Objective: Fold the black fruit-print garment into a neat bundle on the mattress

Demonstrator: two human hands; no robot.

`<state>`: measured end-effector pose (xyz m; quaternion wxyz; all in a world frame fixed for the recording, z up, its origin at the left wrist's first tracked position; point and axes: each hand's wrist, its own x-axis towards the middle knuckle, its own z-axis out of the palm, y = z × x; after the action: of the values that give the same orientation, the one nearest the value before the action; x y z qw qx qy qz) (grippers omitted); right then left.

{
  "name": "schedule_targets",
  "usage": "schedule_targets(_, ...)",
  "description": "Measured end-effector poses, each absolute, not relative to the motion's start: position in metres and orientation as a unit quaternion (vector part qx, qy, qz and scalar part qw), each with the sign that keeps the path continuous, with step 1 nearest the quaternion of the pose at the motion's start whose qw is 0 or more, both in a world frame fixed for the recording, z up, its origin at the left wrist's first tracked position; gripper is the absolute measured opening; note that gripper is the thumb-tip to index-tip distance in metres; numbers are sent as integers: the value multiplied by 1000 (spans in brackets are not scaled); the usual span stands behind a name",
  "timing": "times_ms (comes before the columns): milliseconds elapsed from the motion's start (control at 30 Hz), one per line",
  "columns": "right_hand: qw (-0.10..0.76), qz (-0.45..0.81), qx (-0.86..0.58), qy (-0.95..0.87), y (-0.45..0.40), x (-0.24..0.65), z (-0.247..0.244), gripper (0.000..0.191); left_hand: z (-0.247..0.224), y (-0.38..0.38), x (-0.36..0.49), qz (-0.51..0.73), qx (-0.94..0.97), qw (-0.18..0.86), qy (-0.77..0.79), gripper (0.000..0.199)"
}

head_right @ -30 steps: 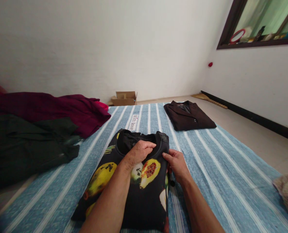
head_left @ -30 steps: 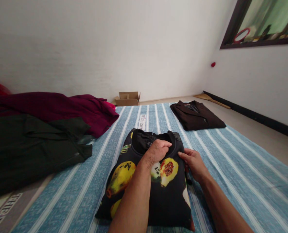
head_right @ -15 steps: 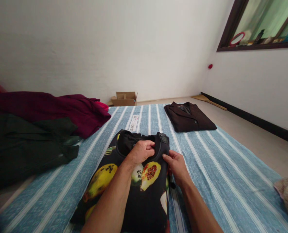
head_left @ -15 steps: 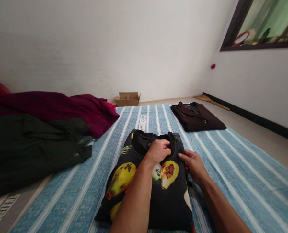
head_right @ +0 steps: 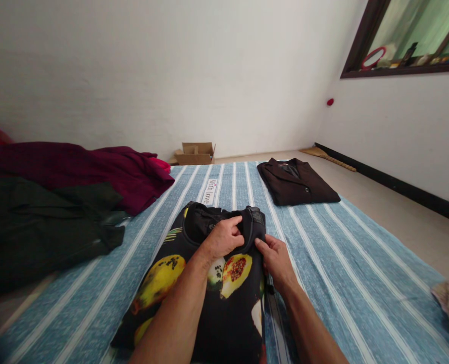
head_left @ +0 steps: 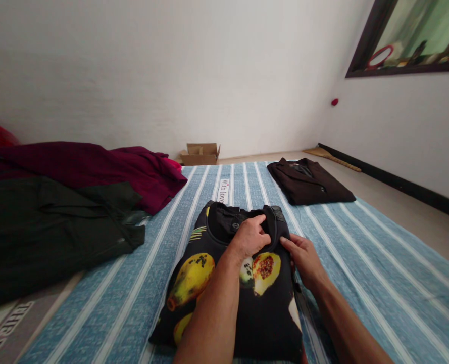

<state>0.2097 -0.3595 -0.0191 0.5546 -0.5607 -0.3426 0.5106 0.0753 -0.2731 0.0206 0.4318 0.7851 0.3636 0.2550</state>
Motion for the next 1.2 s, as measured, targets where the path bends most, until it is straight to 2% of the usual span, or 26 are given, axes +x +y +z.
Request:
schedule_targets(200, 595, 464, -562, -339, -360, 203, -6, 39, 19, -273, 76, 258, 786, 427, 366, 15)
schedule_targets(367, 627, 440, -557, -321, -356, 202, -17, 49, 19, -274, 77, 260, 785, 427, 365, 16)
schedule_targets(700, 637, 477, -504, -335, -359, 197, -12, 43, 21, -275, 79, 259, 788, 396, 394, 11)
schedule_targets(900, 602, 395, -584, -374, -358, 193, -14, 43, 23, -279, 81, 241, 805, 341, 422, 13)
schedule_targets(1200, 622, 469, -579, -239, -345, 190, -16, 26, 19, -282, 85, 210, 817, 292, 450, 12)
